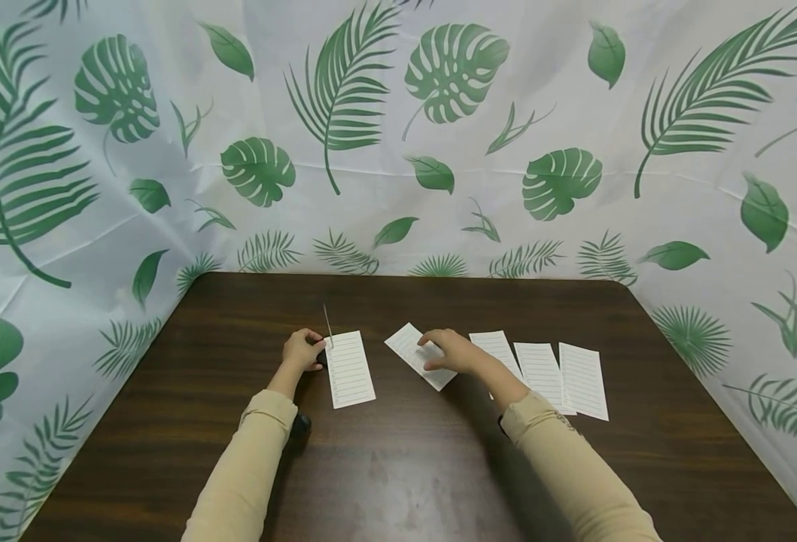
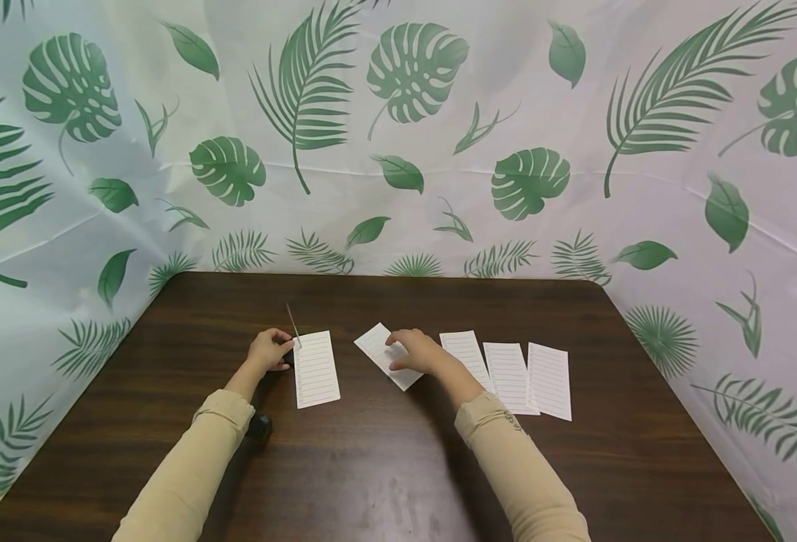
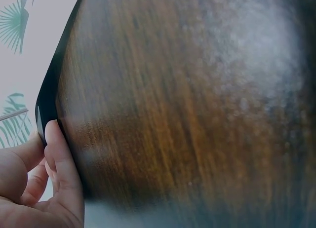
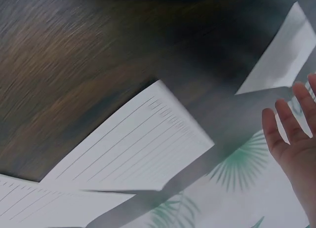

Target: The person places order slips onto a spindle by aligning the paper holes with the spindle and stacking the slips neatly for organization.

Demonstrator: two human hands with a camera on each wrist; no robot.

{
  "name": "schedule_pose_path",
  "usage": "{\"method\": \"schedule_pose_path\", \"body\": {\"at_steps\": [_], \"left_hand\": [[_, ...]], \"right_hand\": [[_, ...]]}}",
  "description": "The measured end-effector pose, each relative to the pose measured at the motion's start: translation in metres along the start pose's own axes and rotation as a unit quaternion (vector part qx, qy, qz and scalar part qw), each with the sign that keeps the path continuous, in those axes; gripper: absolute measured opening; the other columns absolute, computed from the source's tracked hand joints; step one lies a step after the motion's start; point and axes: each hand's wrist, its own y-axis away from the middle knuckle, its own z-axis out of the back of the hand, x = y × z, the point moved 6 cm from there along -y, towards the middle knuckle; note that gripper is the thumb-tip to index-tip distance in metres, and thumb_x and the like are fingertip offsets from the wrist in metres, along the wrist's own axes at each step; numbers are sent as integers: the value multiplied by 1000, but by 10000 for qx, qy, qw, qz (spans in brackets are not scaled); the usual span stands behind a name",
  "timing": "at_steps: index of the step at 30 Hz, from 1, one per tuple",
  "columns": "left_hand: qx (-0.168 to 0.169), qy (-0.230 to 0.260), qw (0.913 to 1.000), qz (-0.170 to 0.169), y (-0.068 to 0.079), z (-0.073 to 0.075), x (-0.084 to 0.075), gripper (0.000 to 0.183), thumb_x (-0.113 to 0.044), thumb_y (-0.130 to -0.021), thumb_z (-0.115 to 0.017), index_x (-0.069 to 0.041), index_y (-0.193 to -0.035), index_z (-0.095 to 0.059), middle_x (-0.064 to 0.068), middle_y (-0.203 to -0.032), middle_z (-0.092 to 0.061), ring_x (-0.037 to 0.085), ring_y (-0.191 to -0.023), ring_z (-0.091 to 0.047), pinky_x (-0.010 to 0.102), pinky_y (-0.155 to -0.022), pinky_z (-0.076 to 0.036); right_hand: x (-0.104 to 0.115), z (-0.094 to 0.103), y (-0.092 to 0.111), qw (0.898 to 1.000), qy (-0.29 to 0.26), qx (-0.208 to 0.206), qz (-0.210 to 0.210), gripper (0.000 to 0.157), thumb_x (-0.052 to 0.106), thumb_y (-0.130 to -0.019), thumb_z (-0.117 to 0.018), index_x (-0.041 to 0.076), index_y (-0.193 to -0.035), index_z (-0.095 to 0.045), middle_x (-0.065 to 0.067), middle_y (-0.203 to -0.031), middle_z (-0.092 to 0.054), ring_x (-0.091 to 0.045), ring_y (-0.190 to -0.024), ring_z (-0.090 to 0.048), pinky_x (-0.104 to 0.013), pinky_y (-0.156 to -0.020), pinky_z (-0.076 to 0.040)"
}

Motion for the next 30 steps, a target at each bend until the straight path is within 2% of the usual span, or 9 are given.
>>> {"method": "schedule_pose_path", "body": {"at_steps": [5,9,13,15,18,23,25,27,30], "left_hand": [[8,33,9999,-144,-38,-10,40,22,-25,-88,-66,-6,-97,-60,28,-106,-49,26,-57,-60,32,-47,-58],[35,-54,9999,109,2,2,-2,19,-18,-91,-63,-1,-100,-58,28,-110,-49,25,-59,-59,31,-50,-58],[54,-259,9993,257,42,13,-42,17,-7,-93,-56,6,-104,-54,32,-114,-48,22,-59,-59,26,-52,-58],[18,-284,9992,296,46,14,-46,18,-5,-92,-56,7,-105,-54,32,-115,-48,22,-59,-58,26,-51,-58],[11,-269,9995,186,32,11,-34,17,-10,-92,-58,3,-104,-57,28,-115,-50,23,-61,-60,27,-51,-58],[-74,-136,9998,-158,-25,-4,21,21,-24,-89,-66,-6,-99,-61,24,-110,-52,28,-65,-61,29,-48,-58],[-77,-182,9997,-126,-40,-10,37,22,-24,-89,-65,-5,-100,-60,25,-111,-52,30,-66,-61,31,-50,-59],[-66,-149,9995,-255,-35,-9,33,21,-24,-89,-65,-7,-100,-61,23,-110,-53,27,-66,-62,29,-49,-58],[-118,-195,9994,-275,-38,-11,38,15,-23,-89,-65,-10,-95,-60,20,-107,-53,22,-61,-60,26,-48,-57]], "right_hand": [[-10,-3,4,9988,-141,432,-195,65,14,-79,-75,-7,-132,-45,-27,-143,-39,-42,-131,-38,-52,-109,-36],[-14,-4,7,9955,-376,711,-494,80,15,-77,-76,-5,-142,-34,-27,-151,-22,-42,-138,-27,-52,-113,-30],[-17,-6,7,9973,-222,600,-372,83,17,-71,-80,-8,-138,-37,-30,-145,-33,-45,-131,-38,-52,-108,-37],[-26,-12,2,9986,-177,472,-160,82,21,-69,-82,-8,-135,-43,-31,-141,-39,-45,-128,-42,-51,-106,-39],[-66,-36,-12,9988,-28,176,455,83,35,-68,-82,-3,-133,-48,-25,-141,-43,-38,-130,-43,-42,-110,-38],[-150,-87,-43,9964,392,-110,743,85,50,-68,-79,8,-136,-48,-15,-146,-42,-26,-135,-38,-26,-115,-30],[-152,-88,-46,9981,349,30,506,87,48,-65,-82,8,-135,-49,-17,-146,-41,-29,-135,-38,-32,-115,-30],[-141,-82,-43,9988,140,133,443,90,49,-63,-82,8,-135,-49,-17,-147,-40,-30,-136,-36,-36,-116,-29],[-99,-57,-27,9994,44,326,145,86,43,-64,-84,4,-132,-51,-22,-144,-40,-36,-134,-38,-42,-114,-32]]}}
